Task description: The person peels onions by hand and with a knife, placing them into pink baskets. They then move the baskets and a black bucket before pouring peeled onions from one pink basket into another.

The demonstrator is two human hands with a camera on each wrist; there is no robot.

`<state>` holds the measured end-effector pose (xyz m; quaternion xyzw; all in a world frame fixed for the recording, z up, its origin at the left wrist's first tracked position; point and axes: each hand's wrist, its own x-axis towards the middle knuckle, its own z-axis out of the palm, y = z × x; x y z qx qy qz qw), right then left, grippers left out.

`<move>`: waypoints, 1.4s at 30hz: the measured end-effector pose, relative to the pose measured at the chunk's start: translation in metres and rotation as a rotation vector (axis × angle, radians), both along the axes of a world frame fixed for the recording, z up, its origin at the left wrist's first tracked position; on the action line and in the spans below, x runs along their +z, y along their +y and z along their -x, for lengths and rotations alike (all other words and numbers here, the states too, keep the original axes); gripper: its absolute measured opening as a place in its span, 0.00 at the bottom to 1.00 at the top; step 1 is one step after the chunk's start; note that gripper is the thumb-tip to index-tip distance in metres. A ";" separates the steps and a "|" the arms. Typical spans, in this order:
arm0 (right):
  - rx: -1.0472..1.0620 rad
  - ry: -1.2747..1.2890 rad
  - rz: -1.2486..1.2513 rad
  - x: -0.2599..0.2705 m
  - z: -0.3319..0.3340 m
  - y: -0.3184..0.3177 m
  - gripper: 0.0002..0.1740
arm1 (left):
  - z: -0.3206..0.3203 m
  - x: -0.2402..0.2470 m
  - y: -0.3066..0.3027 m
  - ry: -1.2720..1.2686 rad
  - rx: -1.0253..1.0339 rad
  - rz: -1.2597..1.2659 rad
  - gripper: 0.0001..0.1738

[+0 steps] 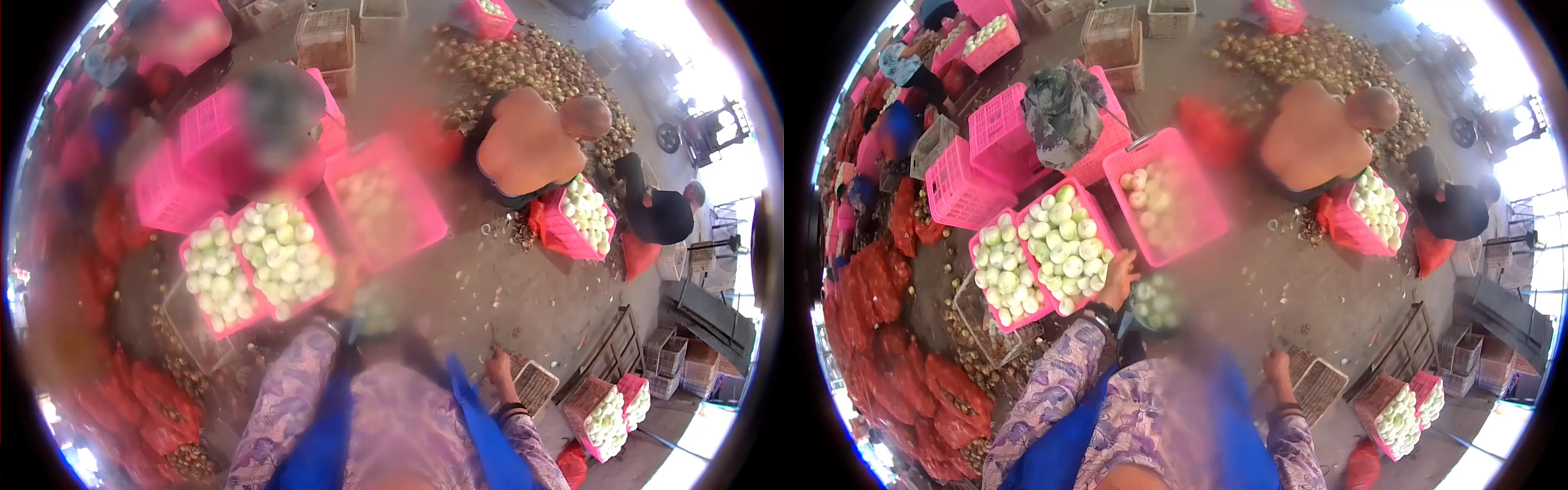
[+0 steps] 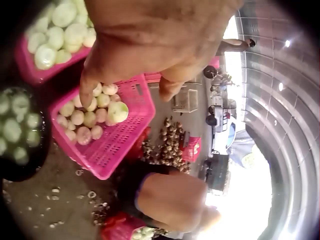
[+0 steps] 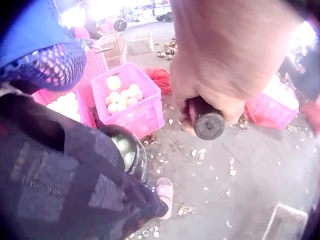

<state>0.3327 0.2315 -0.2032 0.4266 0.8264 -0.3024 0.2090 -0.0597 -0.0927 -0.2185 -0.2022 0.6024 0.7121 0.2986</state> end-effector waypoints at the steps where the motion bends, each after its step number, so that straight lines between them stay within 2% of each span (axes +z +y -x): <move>1: -0.150 0.082 0.106 0.016 0.010 -0.004 0.18 | -0.017 -0.017 -0.012 -0.027 -0.048 0.079 0.32; 2: -0.302 0.162 0.210 0.024 0.023 -0.008 0.18 | -0.034 -0.033 -0.023 -0.055 -0.097 0.156 0.29; 4: -0.359 0.200 0.226 0.014 0.036 -0.017 0.19 | -0.081 -0.068 -0.048 -0.173 -0.118 0.189 0.25; 6: -0.421 0.229 0.239 0.004 0.045 -0.024 0.19 | -0.126 -0.161 -0.076 -0.092 -0.139 0.389 0.21; 8: -0.278 0.301 0.216 -0.003 0.043 -0.032 0.17 | -0.159 -0.244 -0.095 -0.046 -0.144 0.585 0.17; 10: -0.314 0.244 0.177 -0.030 0.026 -0.035 0.15 | -0.199 -0.271 -0.107 -0.062 -0.160 0.723 0.14; 12: -0.346 0.209 0.135 -0.043 0.014 -0.039 0.13 | -0.196 -0.264 -0.092 0.092 -0.162 0.767 0.14; 13: -0.465 0.171 0.215 -0.033 0.019 -0.045 0.12 | -0.191 -0.259 -0.087 0.073 -0.169 0.774 0.14; 14: -0.587 0.131 0.291 -0.031 0.022 -0.049 0.12 | -0.188 -0.255 -0.080 0.143 -0.291 0.840 0.15; 15: -0.590 0.112 0.291 -0.044 0.010 -0.048 0.12 | -0.185 -0.257 -0.072 0.216 -0.413 0.900 0.16; 17: -0.458 0.167 0.146 -0.080 -0.034 -0.044 0.12 | -0.182 -0.282 -0.060 0.288 -0.505 0.950 0.18; 18: -0.463 0.153 0.144 -0.083 -0.038 -0.047 0.12 | -0.179 -0.291 -0.051 0.326 -0.552 0.972 0.20; 20: -0.654 0.058 0.248 -0.086 -0.046 -0.051 0.12 | -0.165 -0.296 -0.029 0.358 -0.586 0.960 0.23; 21: -0.658 0.047 0.245 -0.090 -0.052 -0.051 0.12 | -0.159 -0.300 -0.019 0.351 -0.574 0.927 0.25; 25: -0.595 -0.036 0.250 -0.101 -0.074 -0.046 0.12 | -0.180 -0.381 0.001 0.479 -0.565 0.919 0.29; 26: -0.572 -0.041 0.231 -0.102 -0.078 -0.045 0.12 | -0.185 -0.401 0.005 0.580 -0.656 1.106 0.31; 28: -0.557 -0.109 0.197 -0.100 -0.083 -0.039 0.12 | -0.195 -0.432 0.010 0.680 -0.748 1.290 0.32; 30: -0.542 -0.169 0.162 -0.102 -0.086 -0.036 0.12 | -0.205 -0.459 0.014 0.508 -0.724 1.152 0.37; 31: -0.519 -0.173 0.129 -0.103 -0.087 -0.033 0.13 | -0.191 -0.440 0.019 0.506 -0.721 1.148 0.37; 33: -0.493 -0.191 0.097 -0.096 -0.089 -0.026 0.13 | -0.149 -0.365 0.027 0.335 -0.526 0.708 0.38; 34: -0.481 -0.177 0.095 -0.093 -0.085 -0.025 0.14 | -0.152 -0.363 0.025 0.326 -0.533 0.713 0.38; 36: -0.479 -0.156 0.107 -0.091 -0.082 -0.025 0.14 | -0.151 -0.357 0.015 -0.162 0.017 0.333 0.37; 37: -0.483 -0.126 0.110 -0.095 -0.084 -0.024 0.14 | -0.144 -0.328 0.008 -0.224 0.059 0.205 0.34; 38: -0.485 -0.093 0.113 -0.099 -0.086 -0.025 0.15 | -0.148 -0.319 -0.007 -0.215 0.056 0.219 0.34; 39: -0.525 -0.105 0.146 -0.091 -0.066 -0.028 0.14 | -0.161 -0.325 -0.029 -0.162 0.089 0.000 0.33; 42: -0.470 -0.008 0.185 -0.093 -0.043 -0.037 0.14 | -0.197 -0.334 -0.071 0.006 0.160 -0.376 0.32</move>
